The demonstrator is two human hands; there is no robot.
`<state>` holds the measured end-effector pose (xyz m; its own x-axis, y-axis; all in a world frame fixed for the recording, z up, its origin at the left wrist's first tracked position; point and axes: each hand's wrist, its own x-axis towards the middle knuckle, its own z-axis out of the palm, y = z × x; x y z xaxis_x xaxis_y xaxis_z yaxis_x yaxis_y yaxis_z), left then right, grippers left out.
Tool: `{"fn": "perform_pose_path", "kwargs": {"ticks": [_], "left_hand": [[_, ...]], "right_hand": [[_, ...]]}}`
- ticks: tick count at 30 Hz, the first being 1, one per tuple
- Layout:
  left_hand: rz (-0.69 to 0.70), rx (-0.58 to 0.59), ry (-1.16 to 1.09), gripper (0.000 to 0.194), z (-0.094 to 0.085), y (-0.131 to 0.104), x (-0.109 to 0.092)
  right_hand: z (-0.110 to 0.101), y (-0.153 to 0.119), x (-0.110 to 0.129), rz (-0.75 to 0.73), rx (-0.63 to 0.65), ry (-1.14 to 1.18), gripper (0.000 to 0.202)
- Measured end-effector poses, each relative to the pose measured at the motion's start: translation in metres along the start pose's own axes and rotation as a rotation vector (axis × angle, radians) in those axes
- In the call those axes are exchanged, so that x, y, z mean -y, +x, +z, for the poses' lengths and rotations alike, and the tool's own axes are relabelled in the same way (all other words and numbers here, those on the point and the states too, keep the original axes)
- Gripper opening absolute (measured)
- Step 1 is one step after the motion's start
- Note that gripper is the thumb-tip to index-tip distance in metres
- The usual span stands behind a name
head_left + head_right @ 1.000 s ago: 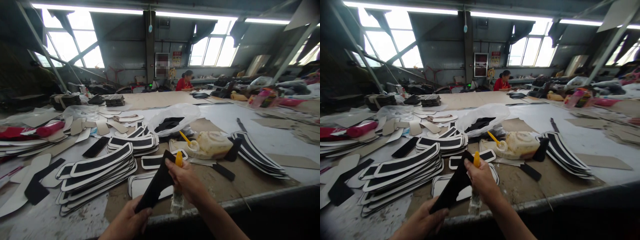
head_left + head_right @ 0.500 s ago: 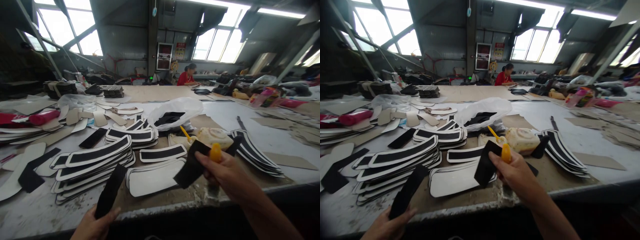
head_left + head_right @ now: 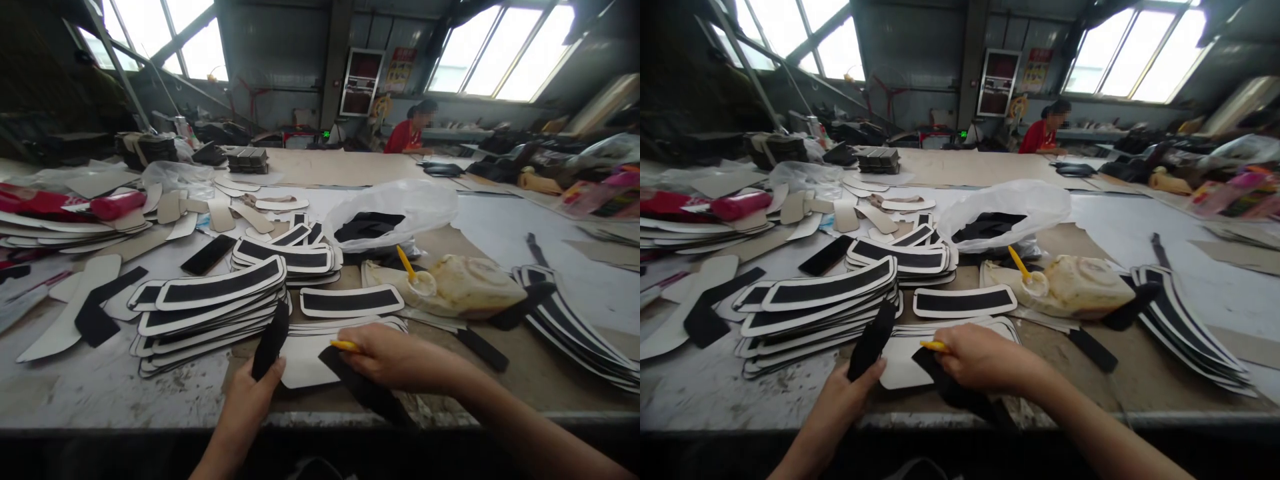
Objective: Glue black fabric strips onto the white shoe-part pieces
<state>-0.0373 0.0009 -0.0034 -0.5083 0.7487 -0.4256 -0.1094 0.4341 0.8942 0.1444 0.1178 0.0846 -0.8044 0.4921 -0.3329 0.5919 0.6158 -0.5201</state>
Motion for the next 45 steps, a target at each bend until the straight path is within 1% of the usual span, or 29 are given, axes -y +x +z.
{"fn": "perform_pose_path", "kwargs": {"ticks": [3,6,9,11,14,17,23,26,30,33,36,38,41,43,45], "left_hand": [[-0.061,0.058,-0.021,0.045,-0.002,0.006,0.003],[-0.104,0.109,-0.044,0.046,-0.003,0.013,0.009],[-0.133,0.155,-0.054,0.049,-0.004,0.018,0.012],[-0.133,0.184,-0.055,0.048,-0.005,0.018,0.011],[-0.12,0.21,-0.039,0.044,-0.007,0.017,0.006],[-0.124,0.223,-0.012,0.046,-0.009,0.017,0.004],[-0.107,0.229,0.029,0.049,-0.011,0.02,0.009],[-0.081,0.207,0.066,0.046,-0.011,0.022,0.012],[-0.031,0.14,0.119,0.041,-0.01,0.024,0.009],[0.018,0.118,0.126,0.041,-0.007,0.025,0.006],[0.047,0.102,0.139,0.04,-0.004,0.024,0.005],[0.046,0.075,0.156,0.041,-0.003,0.022,0.006],[0.034,0.045,0.163,0.044,-0.003,0.02,0.007],[0.027,0.029,0.155,0.045,-0.003,0.019,0.008],[0.018,-0.001,0.151,0.045,-0.003,0.018,0.009]], "right_hand": [[0.006,0.032,0.006,-0.044,0.137,-0.07,0.015],[0.011,0.058,0.009,-0.057,0.26,-0.103,0.02],[0.013,0.076,0.012,-0.07,0.305,-0.143,0.025],[0.014,0.084,0.013,-0.063,0.321,-0.168,0.027],[0.013,0.092,0.016,-0.067,0.356,-0.201,0.028],[0.012,0.097,0.019,-0.091,0.377,-0.249,0.028],[0.013,0.104,0.025,-0.081,0.394,-0.336,0.031],[0.014,0.106,0.027,-0.085,0.392,-0.37,0.032],[0.017,0.109,0.028,-0.093,0.403,-0.389,0.036],[0.02,0.11,0.03,-0.095,0.37,-0.394,0.038],[0.019,0.104,0.03,-0.077,0.333,-0.403,0.038],[0.014,0.09,0.026,-0.05,0.317,-0.415,0.033],[0.002,0.052,0.011,0.02,0.262,-0.403,0.023],[-0.006,0.019,-0.005,0.099,0.182,-0.349,0.018],[-0.01,-0.012,-0.023,0.185,0.075,-0.262,0.016]]}}
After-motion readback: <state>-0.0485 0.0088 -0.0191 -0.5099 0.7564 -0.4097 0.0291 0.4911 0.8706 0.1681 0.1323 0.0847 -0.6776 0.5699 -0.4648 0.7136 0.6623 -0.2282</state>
